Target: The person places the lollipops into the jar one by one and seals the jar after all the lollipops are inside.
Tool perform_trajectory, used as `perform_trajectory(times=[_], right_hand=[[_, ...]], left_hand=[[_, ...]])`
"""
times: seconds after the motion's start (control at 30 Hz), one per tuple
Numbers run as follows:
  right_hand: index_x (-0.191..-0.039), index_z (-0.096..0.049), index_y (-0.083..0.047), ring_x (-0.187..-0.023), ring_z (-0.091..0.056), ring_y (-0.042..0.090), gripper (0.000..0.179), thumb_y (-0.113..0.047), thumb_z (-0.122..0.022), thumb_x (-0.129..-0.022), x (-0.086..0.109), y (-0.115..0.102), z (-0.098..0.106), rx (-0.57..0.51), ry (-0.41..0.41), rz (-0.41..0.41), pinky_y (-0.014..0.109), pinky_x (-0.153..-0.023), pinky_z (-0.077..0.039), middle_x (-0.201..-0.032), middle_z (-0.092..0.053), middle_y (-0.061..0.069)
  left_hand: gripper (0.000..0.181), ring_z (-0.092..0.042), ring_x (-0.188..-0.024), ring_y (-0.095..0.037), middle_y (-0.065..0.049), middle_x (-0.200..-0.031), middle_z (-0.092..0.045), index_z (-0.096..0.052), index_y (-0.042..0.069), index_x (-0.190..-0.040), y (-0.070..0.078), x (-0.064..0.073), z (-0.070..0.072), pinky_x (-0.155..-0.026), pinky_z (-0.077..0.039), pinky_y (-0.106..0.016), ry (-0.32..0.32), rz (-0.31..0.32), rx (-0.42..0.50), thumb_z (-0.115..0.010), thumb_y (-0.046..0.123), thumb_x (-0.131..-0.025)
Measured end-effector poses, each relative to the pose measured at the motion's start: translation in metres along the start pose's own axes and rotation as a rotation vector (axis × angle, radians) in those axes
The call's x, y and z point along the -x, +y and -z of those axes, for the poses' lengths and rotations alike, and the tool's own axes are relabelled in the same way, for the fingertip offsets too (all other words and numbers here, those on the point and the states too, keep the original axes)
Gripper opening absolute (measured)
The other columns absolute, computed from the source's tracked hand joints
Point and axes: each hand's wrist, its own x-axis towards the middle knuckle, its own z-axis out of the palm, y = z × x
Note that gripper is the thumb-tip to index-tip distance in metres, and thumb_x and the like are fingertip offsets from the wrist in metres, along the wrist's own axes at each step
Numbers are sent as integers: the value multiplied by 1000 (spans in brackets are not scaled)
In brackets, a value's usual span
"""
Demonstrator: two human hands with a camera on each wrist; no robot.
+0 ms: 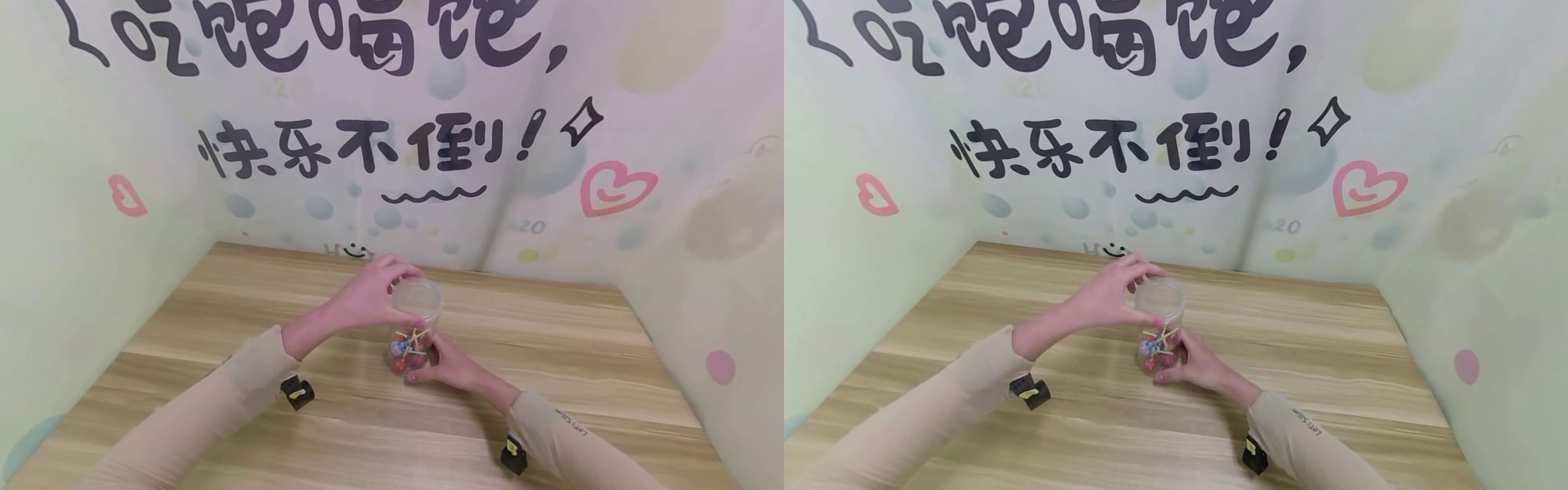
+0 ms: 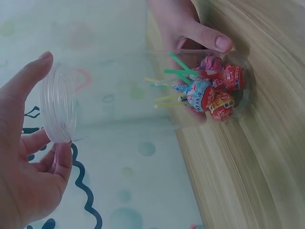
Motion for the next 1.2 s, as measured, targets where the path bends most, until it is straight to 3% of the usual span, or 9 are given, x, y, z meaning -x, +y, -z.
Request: perform_trajectory(times=[0.2,0.4,0.63,0.8,0.97,1.2], right_hand=[[-143,-42,-18,-133,-48,24,79,-21,-85,-77,1,-1,0,9,3,9,33,-115,-36,-140,-55,5],[-142,-44,-17,-134,-47,23,77,-19,-85,-77,2,-2,0,-1,1,9,32,-115,-35,-141,-55,5],[-144,-43,-19,-134,-47,23,80,-22,-86,-76,1,-1,1,33,6,25,35,-116,-35,-141,-55,4],[-143,-44,-17,-133,-49,24,79,-22,-86,-76,1,0,2,36,10,35,34,-116,-35,-140,-56,5],[-139,-47,-15,-134,-48,24,75,-20,-86,-76,1,0,3,33,16,37,32,-116,-34,-141,-56,6],[-136,-50,-14,-135,-47,25,70,-21,-86,-76,0,1,2,24,7,50,37,-117,-33,-142,-56,5]], left_hand=[[74,-55,-96,-17,-5,-116,-57,-62,17,-131,2,1,0,-79,-52,-25,0,15,19,-90,43,-67],[73,-55,-103,-21,-6,-118,-58,-62,16,-133,0,-1,3,-84,-54,-28,-30,-51,3,-89,39,-69],[72,-54,-108,-19,-5,-120,-58,-61,17,-134,-4,-1,6,-87,-56,-29,-53,-67,39,-89,37,-70],[72,-56,-107,-17,-4,-122,-61,-62,17,-133,-11,-2,6,-88,-56,-30,-52,-138,42,-89,37,-69],[72,-58,-107,-16,-4,-124,-61,-61,18,-135,-21,-7,6,-91,-56,-30,-81,-201,99,-88,35,-71],[69,-61,-115,-21,0,-135,-63,-58,16,-137,-36,-10,9,-99,-53,-29,-159,-234,211,-86,28,-75]])
